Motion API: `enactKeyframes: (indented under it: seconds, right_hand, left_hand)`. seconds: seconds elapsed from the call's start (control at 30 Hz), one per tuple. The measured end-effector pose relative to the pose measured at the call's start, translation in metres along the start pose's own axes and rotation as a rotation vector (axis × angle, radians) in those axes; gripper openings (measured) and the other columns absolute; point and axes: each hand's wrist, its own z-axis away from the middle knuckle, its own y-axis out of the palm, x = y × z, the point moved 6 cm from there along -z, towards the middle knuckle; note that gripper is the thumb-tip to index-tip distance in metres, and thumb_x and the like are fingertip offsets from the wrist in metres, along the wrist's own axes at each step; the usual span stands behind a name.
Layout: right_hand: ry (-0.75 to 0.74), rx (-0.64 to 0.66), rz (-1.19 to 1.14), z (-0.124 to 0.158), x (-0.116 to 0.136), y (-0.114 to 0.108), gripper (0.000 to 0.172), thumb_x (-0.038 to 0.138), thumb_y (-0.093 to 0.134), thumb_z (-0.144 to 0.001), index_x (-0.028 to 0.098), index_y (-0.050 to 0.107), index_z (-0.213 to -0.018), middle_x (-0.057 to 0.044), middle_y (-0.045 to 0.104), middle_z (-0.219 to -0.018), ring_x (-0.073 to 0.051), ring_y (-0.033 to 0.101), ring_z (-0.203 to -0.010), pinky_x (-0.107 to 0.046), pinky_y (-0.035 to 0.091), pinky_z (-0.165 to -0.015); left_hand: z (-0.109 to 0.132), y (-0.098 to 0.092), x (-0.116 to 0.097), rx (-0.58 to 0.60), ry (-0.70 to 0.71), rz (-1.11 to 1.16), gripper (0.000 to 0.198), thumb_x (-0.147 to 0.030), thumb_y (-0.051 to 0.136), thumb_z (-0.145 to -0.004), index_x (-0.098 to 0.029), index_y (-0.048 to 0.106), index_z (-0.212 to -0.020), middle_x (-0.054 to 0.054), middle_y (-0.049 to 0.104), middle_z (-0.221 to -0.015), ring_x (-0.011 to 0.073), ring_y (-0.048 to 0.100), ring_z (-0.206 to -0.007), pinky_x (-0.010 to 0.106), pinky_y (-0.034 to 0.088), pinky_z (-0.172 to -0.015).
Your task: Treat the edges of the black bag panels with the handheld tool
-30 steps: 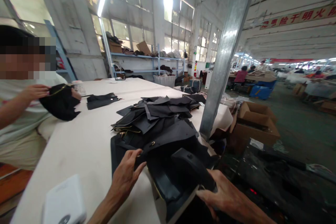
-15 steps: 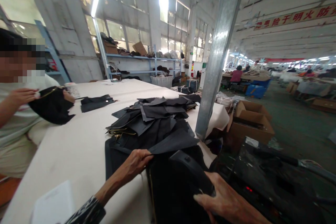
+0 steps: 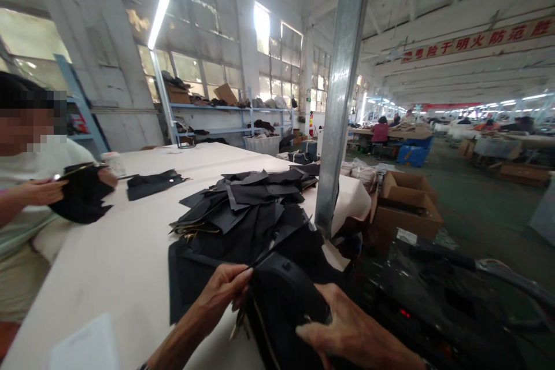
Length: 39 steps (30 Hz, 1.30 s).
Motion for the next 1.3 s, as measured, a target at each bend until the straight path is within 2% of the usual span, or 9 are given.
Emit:
enactKeyframes:
  seconds: [0.17,0.27,0.37,0.57,0.7,0.8,1.03,1.2,1.3]
  right_hand:
    - [-0.055,-0.012,-0.081,-0.012,0.002,-0.006,0.021,0.030,0.057,-0.083,0.010,0.054,-0.087,0.000,0.056,-0.057,-0.010,0.051,-0.045,-0.017,0.040,-0.043]
    - [0.003,-0.004,-0.080,-0.005,0.005,-0.005,0.020,0.029,0.058,-0.083,0.011,0.055,-0.088,0.001,0.055,-0.056,-0.009,0.050,-0.044,-0.015,0.038,-0.042]
    - [0.016,0.029,-0.056,0.002,0.005,0.003,0.020,0.028,0.061,-0.082,0.011,0.058,-0.093,0.001,0.057,-0.059,-0.008,0.052,-0.047,-0.012,0.034,-0.040]
    - [-0.011,0.019,-0.074,-0.023,-0.006,0.007,0.024,0.033,0.061,-0.082,0.010,0.057,-0.089,0.000,0.056,-0.059,-0.009,0.050,-0.046,-0.015,0.038,-0.042]
    - [-0.086,-0.102,-0.140,-0.035,-0.002,-0.016,0.028,0.039,0.060,-0.085,0.012,0.051,-0.087,0.001,0.054,-0.058,-0.010,0.051,-0.045,-0.018,0.043,-0.043]
    - [-0.059,-0.089,-0.169,-0.027,-0.004,-0.025,0.032,0.041,0.061,-0.084,0.012,0.049,-0.085,0.002,0.054,-0.059,-0.010,0.052,-0.045,-0.019,0.044,-0.042]
    - [0.038,-0.065,-0.060,0.006,-0.016,-0.026,0.026,0.036,0.057,-0.086,0.010,0.054,-0.090,0.000,0.057,-0.057,-0.009,0.050,-0.047,-0.018,0.040,-0.048]
    - [0.048,-0.095,-0.065,0.025,-0.026,-0.035,0.027,0.038,0.056,-0.087,0.011,0.054,-0.092,-0.002,0.058,-0.057,-0.010,0.051,-0.047,-0.019,0.040,-0.049]
    - [0.064,-0.102,-0.048,0.039,-0.030,-0.041,0.029,0.040,0.056,-0.087,0.011,0.053,-0.088,-0.001,0.058,-0.057,-0.010,0.051,-0.046,-0.018,0.039,-0.048]
  left_hand:
    - [0.003,-0.006,0.022,-0.065,-0.065,0.189,0.045,-0.051,0.054,-0.084,-0.010,0.045,-0.067,-0.004,0.033,-0.054,0.0033,0.025,-0.047,0.019,0.015,-0.047]
    - [0.003,-0.016,0.036,-0.149,-0.122,0.285,0.044,-0.051,0.058,-0.081,-0.010,0.046,-0.071,-0.004,0.033,-0.057,0.0027,0.024,-0.049,0.018,0.016,-0.048]
    - [0.004,-0.016,0.039,-0.139,-0.133,0.315,0.045,-0.052,0.060,-0.080,-0.010,0.046,-0.069,-0.004,0.033,-0.056,0.0026,0.024,-0.048,0.018,0.015,-0.047]
    - [0.008,-0.005,0.028,-0.059,-0.087,0.177,0.050,-0.056,0.056,-0.080,-0.011,0.044,-0.063,-0.003,0.035,-0.051,0.0034,0.027,-0.044,0.019,0.016,-0.045]
    - [0.012,-0.016,0.038,-0.202,-0.139,0.001,0.058,-0.067,0.058,-0.070,-0.011,0.049,-0.063,-0.003,0.037,-0.045,0.0044,0.030,-0.041,0.018,0.020,-0.042]
    - [0.015,-0.022,0.048,-0.294,-0.237,-0.088,0.064,-0.076,0.052,-0.066,-0.012,0.051,-0.069,-0.003,0.038,-0.040,0.0062,0.032,-0.036,0.018,0.022,-0.039]
    - [0.010,0.000,0.050,-0.236,-0.314,0.000,0.077,-0.074,0.055,-0.064,-0.007,0.057,-0.101,0.001,0.050,-0.043,0.0114,0.046,-0.037,0.017,0.030,-0.038]
    - [0.016,0.017,0.052,-0.271,-0.229,-0.091,0.071,-0.067,0.051,-0.075,-0.006,0.059,-0.110,0.011,0.068,-0.075,0.0195,0.065,-0.068,0.024,0.050,-0.058]
    - [0.023,0.022,0.031,-0.338,0.036,-0.345,0.050,-0.055,0.050,-0.082,-0.013,0.066,-0.105,0.007,0.069,-0.091,0.0171,0.066,-0.082,0.021,0.053,-0.075]
